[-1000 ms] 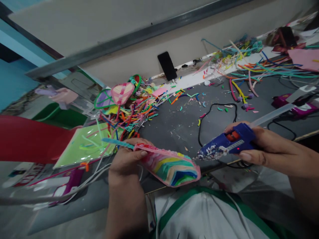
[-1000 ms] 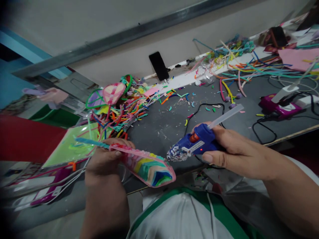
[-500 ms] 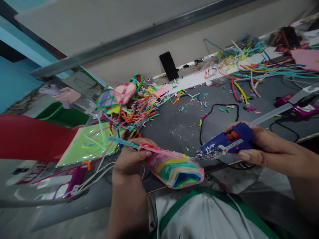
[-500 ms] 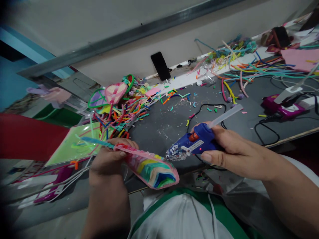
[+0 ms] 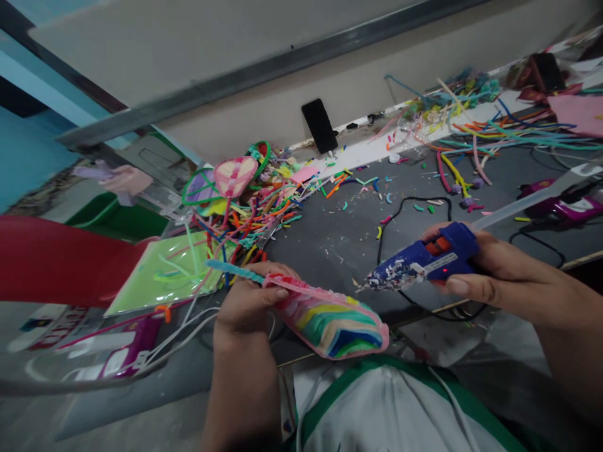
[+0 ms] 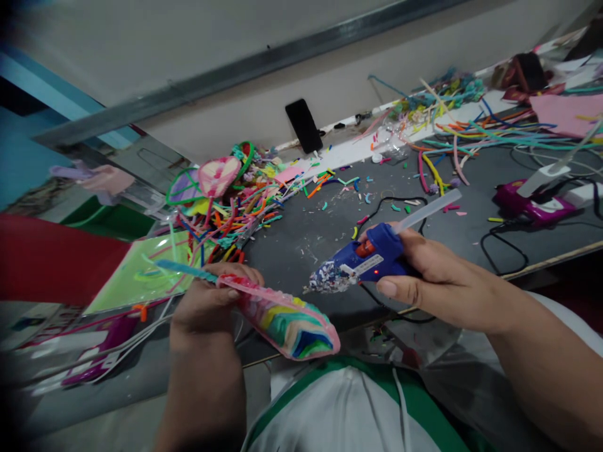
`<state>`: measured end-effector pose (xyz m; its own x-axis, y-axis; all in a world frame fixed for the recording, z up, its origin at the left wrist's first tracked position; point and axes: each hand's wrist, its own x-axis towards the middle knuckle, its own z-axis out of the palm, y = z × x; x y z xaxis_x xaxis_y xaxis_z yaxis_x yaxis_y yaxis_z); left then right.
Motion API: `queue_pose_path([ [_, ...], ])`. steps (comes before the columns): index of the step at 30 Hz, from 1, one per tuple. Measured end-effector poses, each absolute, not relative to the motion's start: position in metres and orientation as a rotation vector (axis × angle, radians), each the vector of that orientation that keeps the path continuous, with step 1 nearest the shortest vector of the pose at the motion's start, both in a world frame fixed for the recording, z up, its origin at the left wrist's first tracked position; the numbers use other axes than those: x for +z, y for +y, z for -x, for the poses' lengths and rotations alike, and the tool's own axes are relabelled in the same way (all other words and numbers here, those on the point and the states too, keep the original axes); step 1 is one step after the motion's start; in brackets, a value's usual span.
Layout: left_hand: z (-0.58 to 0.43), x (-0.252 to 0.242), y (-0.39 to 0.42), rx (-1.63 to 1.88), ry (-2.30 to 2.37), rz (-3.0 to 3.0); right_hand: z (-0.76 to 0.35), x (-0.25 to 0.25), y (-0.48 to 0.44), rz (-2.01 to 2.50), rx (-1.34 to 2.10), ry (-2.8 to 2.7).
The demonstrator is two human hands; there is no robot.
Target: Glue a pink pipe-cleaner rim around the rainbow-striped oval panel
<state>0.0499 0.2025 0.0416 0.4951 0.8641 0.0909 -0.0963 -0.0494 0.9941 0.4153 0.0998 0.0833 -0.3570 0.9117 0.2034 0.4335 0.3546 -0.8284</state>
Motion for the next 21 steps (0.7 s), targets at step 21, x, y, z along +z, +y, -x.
queue_pose_path([
  [21,-0.0441,0.04,0.206,0.921,0.746,-1.409,-0.4159,0.0875,0.0975,1.133,0.845,-2.013],
])
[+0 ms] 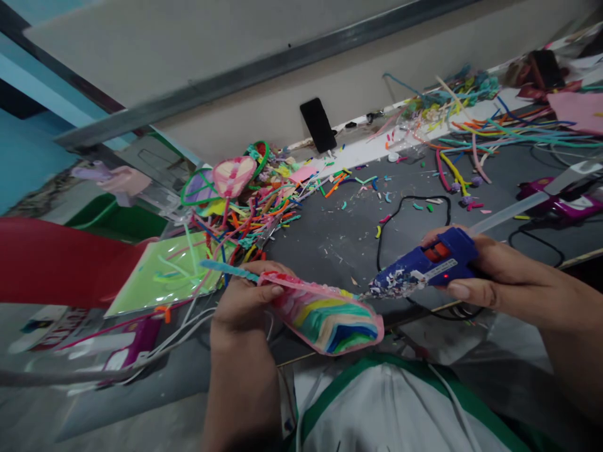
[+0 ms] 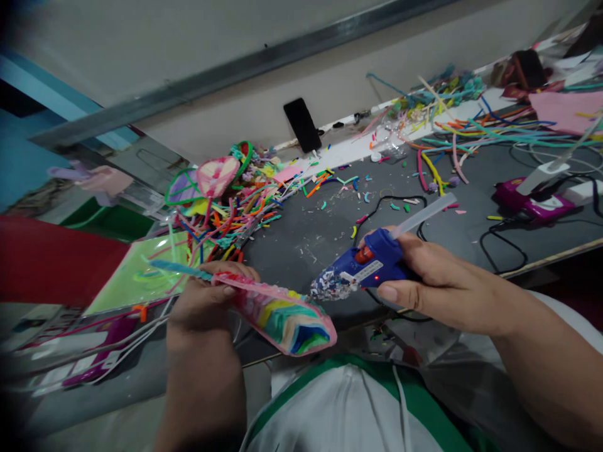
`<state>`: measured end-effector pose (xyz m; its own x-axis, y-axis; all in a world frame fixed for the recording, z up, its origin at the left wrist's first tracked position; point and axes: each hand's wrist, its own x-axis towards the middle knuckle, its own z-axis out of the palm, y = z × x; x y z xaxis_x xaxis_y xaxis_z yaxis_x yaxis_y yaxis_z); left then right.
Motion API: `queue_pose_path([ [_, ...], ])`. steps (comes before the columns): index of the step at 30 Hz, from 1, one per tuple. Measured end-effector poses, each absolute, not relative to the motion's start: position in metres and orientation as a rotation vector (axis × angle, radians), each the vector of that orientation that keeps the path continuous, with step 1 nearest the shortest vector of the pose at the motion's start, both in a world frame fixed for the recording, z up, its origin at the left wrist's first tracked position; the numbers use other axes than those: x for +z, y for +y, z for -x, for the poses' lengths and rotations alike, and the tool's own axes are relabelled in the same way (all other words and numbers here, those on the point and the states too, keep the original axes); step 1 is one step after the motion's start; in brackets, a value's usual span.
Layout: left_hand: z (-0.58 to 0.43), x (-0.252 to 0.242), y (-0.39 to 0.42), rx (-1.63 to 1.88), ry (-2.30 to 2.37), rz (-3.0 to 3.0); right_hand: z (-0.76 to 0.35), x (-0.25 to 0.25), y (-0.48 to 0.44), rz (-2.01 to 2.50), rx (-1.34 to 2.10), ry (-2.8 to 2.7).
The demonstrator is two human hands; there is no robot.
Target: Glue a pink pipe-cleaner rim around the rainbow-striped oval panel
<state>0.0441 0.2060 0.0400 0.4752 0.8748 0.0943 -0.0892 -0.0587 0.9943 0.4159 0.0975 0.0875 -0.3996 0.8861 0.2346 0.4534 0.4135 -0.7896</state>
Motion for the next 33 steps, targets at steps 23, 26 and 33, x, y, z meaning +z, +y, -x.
queue_pose_path([
  [23,-0.04,0.04,0.209,0.979,0.751,-1.38,-0.422,0.088,0.096,1.195,0.978,-2.032],
  [26,-0.038,0.038,0.21,0.976,0.756,-1.385,-0.424,0.084,0.095,1.184,0.95,-2.055],
  [33,-0.036,0.038,0.209,0.987,0.778,-1.393,-0.43,0.076,0.092,1.165,0.878,-2.032],
])
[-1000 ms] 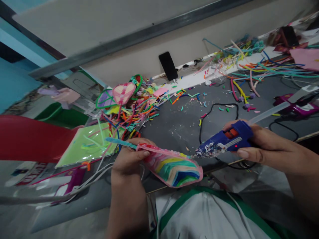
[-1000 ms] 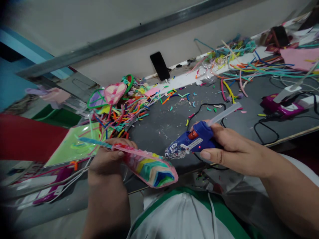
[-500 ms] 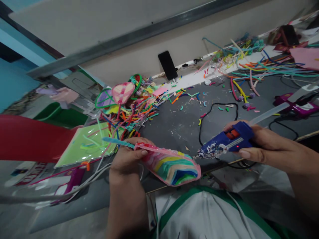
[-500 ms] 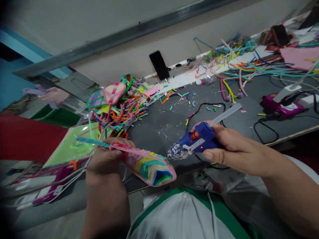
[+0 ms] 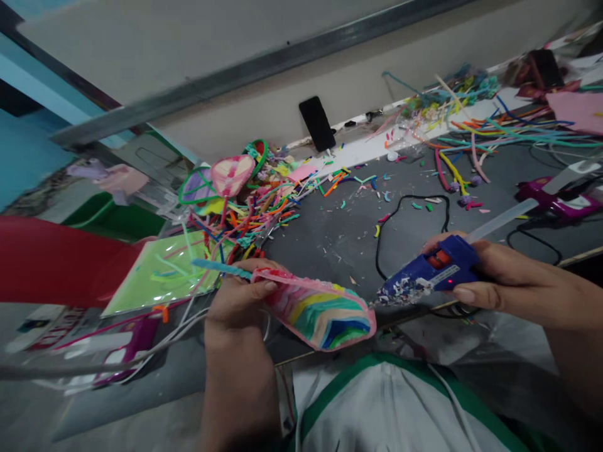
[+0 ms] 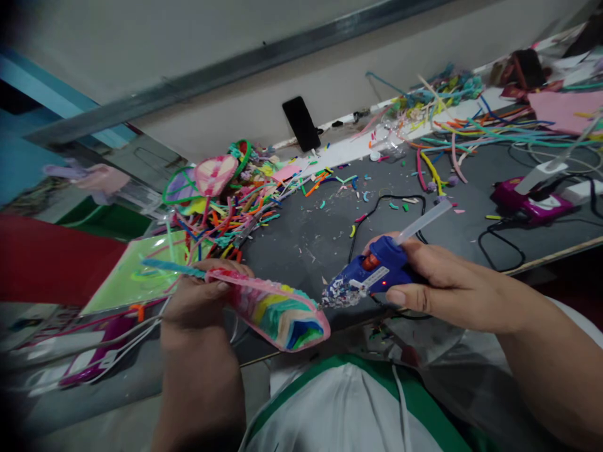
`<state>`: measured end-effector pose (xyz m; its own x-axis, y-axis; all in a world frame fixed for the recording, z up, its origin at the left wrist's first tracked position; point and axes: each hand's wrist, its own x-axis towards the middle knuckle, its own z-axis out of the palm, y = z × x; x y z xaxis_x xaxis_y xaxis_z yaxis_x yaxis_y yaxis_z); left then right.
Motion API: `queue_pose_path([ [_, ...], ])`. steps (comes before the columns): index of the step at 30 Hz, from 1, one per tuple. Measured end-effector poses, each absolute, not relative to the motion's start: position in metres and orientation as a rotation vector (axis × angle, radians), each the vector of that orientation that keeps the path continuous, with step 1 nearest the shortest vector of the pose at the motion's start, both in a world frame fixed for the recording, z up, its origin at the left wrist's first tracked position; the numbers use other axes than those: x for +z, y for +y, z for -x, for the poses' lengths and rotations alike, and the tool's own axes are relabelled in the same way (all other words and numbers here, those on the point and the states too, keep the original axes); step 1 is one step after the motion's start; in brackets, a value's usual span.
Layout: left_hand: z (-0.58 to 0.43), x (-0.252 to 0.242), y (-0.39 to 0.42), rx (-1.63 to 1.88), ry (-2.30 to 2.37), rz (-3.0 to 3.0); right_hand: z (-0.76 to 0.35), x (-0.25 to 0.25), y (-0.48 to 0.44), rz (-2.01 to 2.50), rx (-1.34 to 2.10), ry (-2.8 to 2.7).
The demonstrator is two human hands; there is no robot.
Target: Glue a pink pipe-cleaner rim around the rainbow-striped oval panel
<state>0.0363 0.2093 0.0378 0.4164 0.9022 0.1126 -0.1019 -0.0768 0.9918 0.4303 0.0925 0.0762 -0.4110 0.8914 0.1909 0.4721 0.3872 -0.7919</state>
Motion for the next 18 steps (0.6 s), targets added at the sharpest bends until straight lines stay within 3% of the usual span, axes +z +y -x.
queue_pose_path([
  [18,-0.0395,0.0399,0.2081,0.984,0.848,-1.366,-0.4243,0.0827,0.0904,1.129,0.86,-1.9],
])
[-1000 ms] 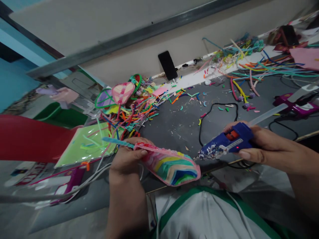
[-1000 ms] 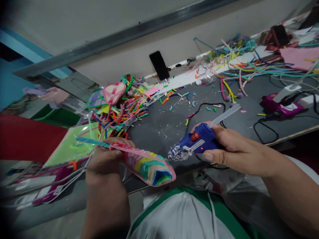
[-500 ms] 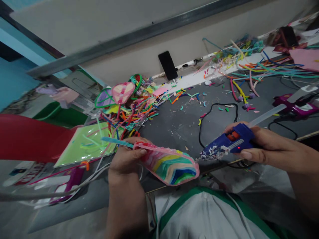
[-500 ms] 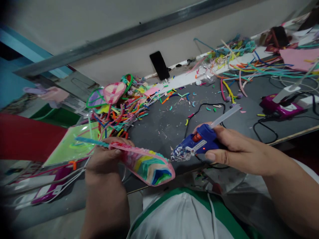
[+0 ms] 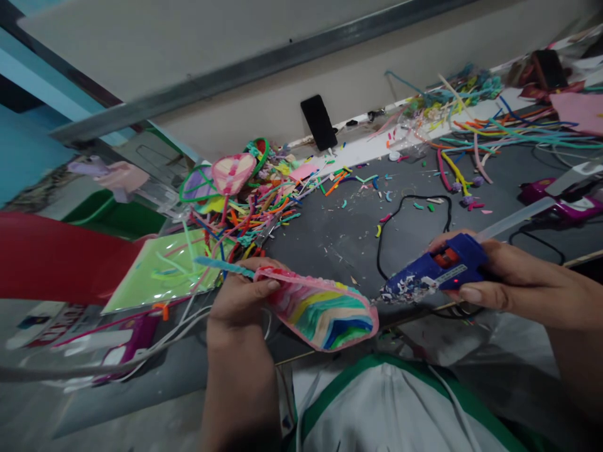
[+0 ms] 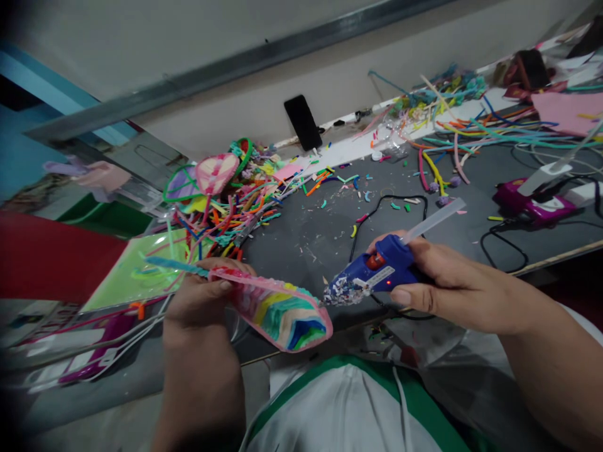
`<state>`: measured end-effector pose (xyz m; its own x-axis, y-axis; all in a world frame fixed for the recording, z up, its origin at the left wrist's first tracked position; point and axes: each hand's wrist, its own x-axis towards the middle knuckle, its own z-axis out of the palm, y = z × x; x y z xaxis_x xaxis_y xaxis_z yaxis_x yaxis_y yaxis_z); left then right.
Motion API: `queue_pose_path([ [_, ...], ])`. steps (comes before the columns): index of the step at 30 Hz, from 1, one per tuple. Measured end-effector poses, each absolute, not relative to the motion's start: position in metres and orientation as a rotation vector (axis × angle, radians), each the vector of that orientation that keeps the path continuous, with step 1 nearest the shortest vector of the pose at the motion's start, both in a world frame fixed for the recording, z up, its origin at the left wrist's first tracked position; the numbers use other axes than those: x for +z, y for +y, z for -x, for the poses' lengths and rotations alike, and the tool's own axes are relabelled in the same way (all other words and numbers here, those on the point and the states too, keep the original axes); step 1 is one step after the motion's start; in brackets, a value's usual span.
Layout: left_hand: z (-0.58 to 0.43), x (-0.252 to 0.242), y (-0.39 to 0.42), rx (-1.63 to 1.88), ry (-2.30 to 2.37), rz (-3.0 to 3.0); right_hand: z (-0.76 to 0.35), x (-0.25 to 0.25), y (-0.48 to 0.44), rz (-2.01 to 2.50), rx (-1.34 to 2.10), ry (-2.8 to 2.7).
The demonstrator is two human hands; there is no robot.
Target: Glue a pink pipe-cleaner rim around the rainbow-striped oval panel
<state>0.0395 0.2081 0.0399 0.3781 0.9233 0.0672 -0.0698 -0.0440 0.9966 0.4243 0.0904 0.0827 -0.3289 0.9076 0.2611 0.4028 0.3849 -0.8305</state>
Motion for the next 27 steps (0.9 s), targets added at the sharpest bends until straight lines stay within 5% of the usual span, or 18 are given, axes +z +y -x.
queue_pose_path([
  [27,-0.0467,0.041,0.2041,0.909,0.799,-1.376,-0.4156,0.0829,0.0984,1.146,0.916,-1.912],
])
